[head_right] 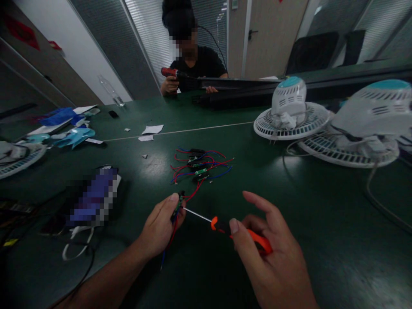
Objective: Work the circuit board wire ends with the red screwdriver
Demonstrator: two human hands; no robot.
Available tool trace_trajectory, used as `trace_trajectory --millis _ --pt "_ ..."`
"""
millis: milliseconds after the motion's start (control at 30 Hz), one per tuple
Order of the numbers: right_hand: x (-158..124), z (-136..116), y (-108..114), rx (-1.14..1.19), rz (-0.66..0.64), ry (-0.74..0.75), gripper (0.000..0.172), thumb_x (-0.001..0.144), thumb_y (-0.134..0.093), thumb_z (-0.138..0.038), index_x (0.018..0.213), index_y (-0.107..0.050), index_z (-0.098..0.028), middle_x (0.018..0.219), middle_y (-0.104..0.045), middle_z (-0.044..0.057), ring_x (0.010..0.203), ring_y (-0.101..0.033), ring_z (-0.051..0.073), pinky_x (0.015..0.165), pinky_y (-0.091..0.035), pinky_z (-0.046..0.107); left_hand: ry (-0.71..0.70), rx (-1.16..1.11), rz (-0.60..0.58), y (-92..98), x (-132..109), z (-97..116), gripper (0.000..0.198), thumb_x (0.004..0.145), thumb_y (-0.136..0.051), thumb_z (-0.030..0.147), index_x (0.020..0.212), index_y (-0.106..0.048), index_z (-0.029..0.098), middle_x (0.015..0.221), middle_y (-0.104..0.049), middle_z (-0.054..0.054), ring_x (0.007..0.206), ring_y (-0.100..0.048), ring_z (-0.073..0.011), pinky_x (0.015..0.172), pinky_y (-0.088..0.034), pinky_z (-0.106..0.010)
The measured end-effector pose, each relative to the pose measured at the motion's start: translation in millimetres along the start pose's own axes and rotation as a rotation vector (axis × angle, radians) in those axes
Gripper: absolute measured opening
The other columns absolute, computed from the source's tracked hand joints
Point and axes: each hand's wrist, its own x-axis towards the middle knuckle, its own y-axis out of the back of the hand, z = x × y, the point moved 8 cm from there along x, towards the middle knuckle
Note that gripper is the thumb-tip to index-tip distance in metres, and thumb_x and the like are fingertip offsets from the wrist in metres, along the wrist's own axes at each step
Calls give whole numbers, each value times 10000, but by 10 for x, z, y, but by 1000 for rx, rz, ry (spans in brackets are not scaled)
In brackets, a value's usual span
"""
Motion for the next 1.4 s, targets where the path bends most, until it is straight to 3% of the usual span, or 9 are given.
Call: trace_trajectory --millis 267,500,667,800,1100,1400 --pt "15 84 -27 69 -16 -105 428 818 -493 -521 1108 -561 -214 670 -680 19 551 -656 177 440 -517 247 3 -31 -14 -11 -7 -2 391 780 -540 520 653 -590 155 581 -516 19 528 -461 -90 509 -387 -186" --pt "-14 138 -53 8 -79 -147 471 883 -357 -529 1151 -564 -202 432 -572 -33 372 -544 152 324 -418 229 7 -34 18 11 -2 6 400 774 -533 532 646 -579 155 562 -498 28 508 -438 -89 498 -375 -189" --pt "4 9 -41 -33 -64 2 360 889 -428 -420 1154 -533 -200 479 -574 -44 411 -556 144 379 -440 238 12 -12 -1 -8 -5 14 387 787 -522 517 647 -574 160 584 -497 30 533 -451 -90 520 -383 -186" --pt "-5 -20 -17 -16 -40 29 345 871 -468 -386 1152 -525 -195 509 -597 -34 447 -587 156 408 -467 249 7 -11 -8 -11 -8 18 392 787 -517 523 645 -573 163 584 -500 30 527 -451 -91 520 -385 -189" --pt "0 -16 4 -15 -10 -3 365 835 -508 -421 1127 -531 -204 664 -677 9 493 -637 167 431 -496 260 14 -30 9 0 -11 9 384 783 -533 517 661 -586 156 600 -520 21 544 -470 -94 535 -400 -193" --pt "12 107 9 156 -1 -133 393 800 -545 -499 1061 -604 -212 683 -671 24 539 -644 175 464 -528 263 -4 11 -24 -13 -9 8 388 806 -499 516 680 -585 160 619 -528 10 565 -480 -105 546 -407 -200"
